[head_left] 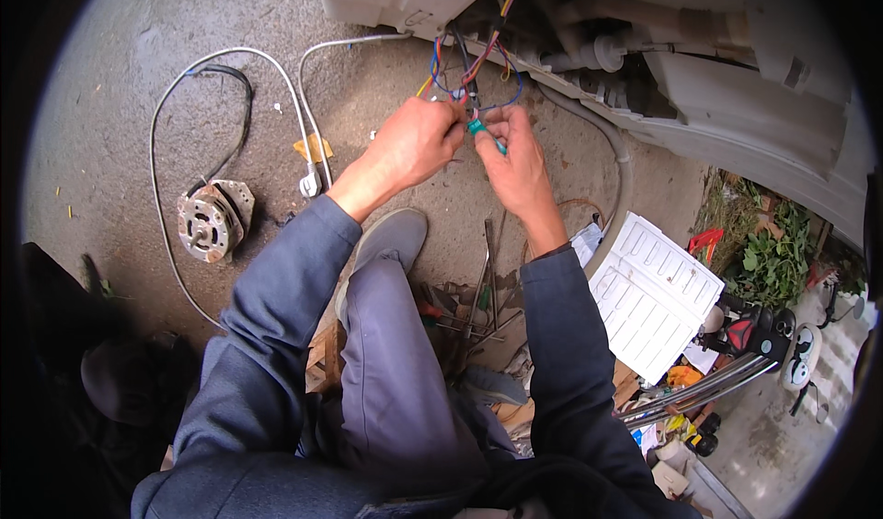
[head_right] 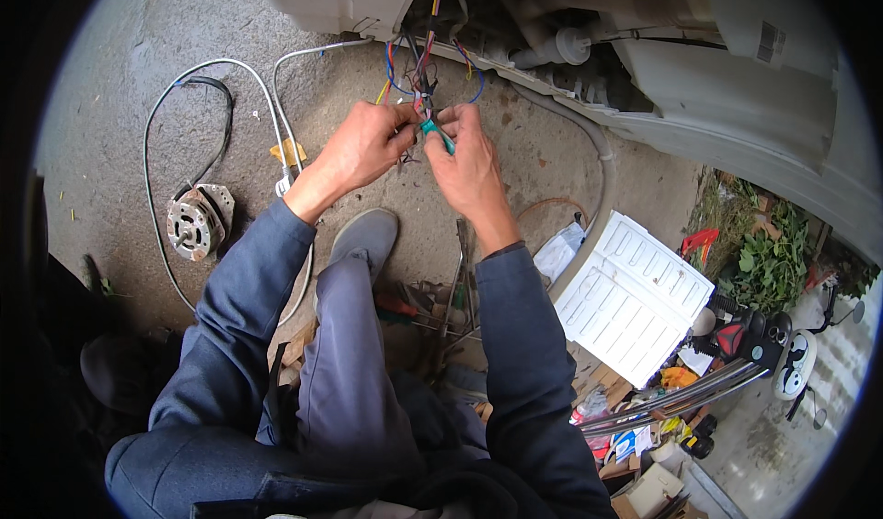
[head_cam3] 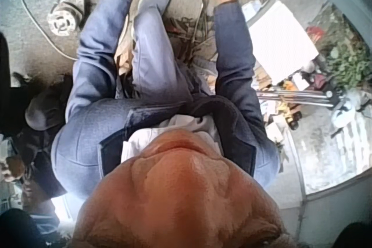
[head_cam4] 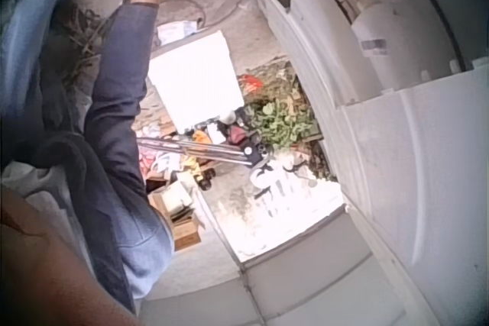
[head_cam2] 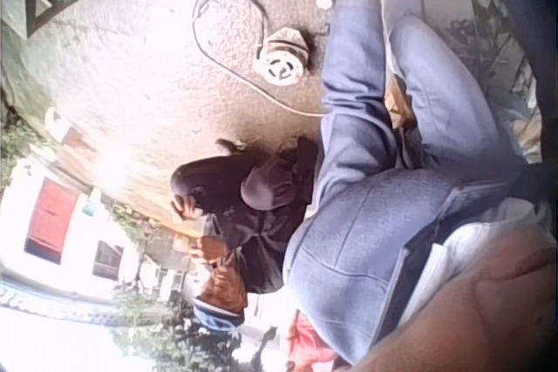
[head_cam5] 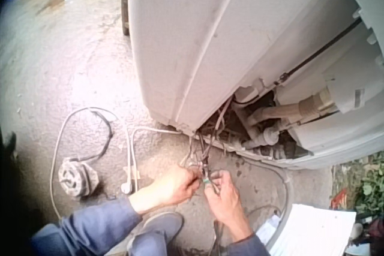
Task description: The person sits on the floor and repairs the wiring of a white appliance. They strip wire ends, twist connections, and wrap them with electrical tape. The person uses a screwdriver and electrical tape to secure the connections.
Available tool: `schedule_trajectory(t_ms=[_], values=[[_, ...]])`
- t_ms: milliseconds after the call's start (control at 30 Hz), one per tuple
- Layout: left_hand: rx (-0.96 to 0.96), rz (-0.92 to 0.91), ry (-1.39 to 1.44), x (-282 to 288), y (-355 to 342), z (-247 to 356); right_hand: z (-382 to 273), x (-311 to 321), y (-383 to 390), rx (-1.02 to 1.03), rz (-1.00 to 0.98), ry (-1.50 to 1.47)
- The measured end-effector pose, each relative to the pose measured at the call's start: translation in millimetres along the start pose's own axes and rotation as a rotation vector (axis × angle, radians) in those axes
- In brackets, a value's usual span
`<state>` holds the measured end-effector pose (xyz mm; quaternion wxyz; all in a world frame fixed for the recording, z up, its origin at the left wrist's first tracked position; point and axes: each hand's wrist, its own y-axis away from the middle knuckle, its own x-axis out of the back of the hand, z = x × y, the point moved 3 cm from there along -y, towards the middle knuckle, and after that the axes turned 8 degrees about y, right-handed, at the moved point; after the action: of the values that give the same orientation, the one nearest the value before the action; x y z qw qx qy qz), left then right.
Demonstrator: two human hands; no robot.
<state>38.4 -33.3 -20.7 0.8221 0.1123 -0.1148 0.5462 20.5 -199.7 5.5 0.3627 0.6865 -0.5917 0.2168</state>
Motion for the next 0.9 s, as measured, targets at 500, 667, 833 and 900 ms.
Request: schedule_trajectory(t_ms=[500,667,833,900], values=[[0.160,-0.016,0.437,-36.5,-10.3,-24.8,-22.5,11.1,-6.6,-0.089,-0.156,0.455],[0.458,0.204,1.049,-57.4,-10.8,-7.7,-29.2,17.9,-3.9,-0.076,0.020,0.350],[0.705,0.292,1.534,-72.7,-16.7,10.7,-29.3,17.5,16.8,0.000,0.183,0.430],[0.712,0.331,1.444,-71.1,-18.2,14.9,-43.4,23.7,30.8,0.056,0.188,0.314]])
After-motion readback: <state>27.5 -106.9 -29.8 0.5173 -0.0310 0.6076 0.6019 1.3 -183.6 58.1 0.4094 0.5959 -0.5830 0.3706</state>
